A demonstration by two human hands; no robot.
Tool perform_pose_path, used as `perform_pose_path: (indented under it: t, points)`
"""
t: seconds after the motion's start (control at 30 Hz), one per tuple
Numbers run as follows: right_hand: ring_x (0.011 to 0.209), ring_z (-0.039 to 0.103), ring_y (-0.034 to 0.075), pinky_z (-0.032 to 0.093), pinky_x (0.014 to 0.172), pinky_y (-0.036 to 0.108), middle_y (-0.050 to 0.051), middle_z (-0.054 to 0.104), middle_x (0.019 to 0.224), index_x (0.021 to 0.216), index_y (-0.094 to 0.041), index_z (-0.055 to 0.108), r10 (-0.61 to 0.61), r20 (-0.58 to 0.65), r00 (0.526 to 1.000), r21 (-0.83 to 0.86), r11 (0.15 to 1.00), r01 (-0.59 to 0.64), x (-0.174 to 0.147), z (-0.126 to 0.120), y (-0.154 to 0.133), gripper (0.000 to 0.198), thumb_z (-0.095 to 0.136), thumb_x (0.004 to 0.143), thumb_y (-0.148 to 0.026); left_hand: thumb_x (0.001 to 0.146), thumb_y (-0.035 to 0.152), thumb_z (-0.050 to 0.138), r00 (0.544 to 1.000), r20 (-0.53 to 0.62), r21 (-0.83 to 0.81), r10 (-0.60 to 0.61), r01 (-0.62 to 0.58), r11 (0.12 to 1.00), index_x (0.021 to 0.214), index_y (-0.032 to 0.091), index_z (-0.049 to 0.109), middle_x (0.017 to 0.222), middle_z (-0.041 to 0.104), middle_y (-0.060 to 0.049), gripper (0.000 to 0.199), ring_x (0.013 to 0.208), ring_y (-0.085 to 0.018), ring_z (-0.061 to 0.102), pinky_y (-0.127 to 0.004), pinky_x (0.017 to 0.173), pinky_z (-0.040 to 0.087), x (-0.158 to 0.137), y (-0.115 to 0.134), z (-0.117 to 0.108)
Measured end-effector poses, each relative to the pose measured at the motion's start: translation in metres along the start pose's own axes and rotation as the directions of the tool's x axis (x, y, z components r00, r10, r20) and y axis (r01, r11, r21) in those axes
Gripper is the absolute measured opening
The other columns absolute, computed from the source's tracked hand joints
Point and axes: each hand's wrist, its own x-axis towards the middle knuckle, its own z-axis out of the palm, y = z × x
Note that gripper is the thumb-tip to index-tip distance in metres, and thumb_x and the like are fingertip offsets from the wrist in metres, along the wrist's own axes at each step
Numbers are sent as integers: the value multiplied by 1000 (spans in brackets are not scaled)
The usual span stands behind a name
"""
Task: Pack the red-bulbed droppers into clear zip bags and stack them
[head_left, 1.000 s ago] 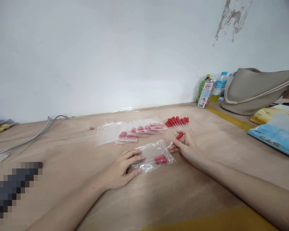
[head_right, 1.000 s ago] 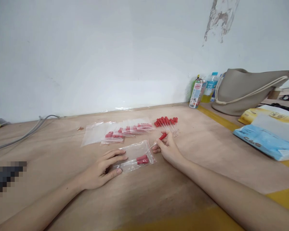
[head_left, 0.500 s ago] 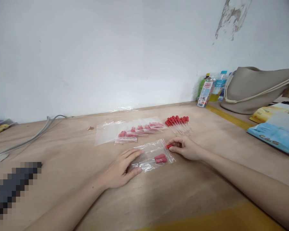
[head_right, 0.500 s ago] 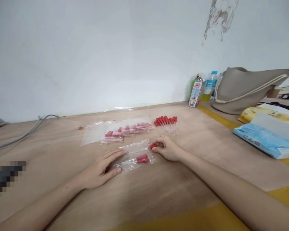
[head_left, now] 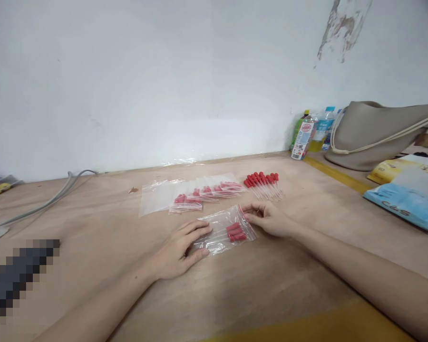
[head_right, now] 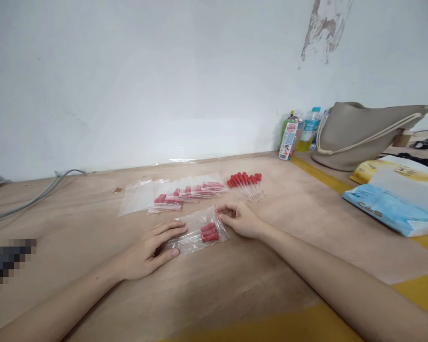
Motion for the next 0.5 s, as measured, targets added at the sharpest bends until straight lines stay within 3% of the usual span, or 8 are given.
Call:
perform_pose_path:
  t: [0.1,0.2,0.33,0.5]
  points:
    - [68,59,15,45,64,28,5,66,75,79,-15,64,-53,-263,963,-374,926,-51,13,-17,3,17,55,71,-28,90,38,45,1000,8,0,-2,2,1000,131,27,43,136,41,-6,42,125,-24,37,-43,102,35,0,0,0]
    - [73,58,18,43,67,29,7,66,80,73,-16,65,-99,-373,923,-675,711,-196,31,-32,4,15,54,72,-26,91,37,44,1000,12,-7,6,-6,1000,131,27,43,137,41,-6,42,126,-25,36,-45,103,34,1,-1,0]
    - [85,59,23,42,71,32,12,65,92,78,-16,67,26,-439,898,-761,521,-387,53,-34,1,21,50,76,-28,91,37,44,1000,22,-12,13,-12,1000,132,28,41,137,40,-6,43,127,-25,35,-45,103,34,1,-2,0]
    - [86,61,26,41,71,33,17,66,90,83,-12,67,191,-454,870,-743,459,-488,72,-28,-5,20,52,75,-22,91,37,44,1000,19,-14,17,-17,1000,132,28,42,137,40,-6,42,127,-25,35,-45,103,33,1,-1,-1]
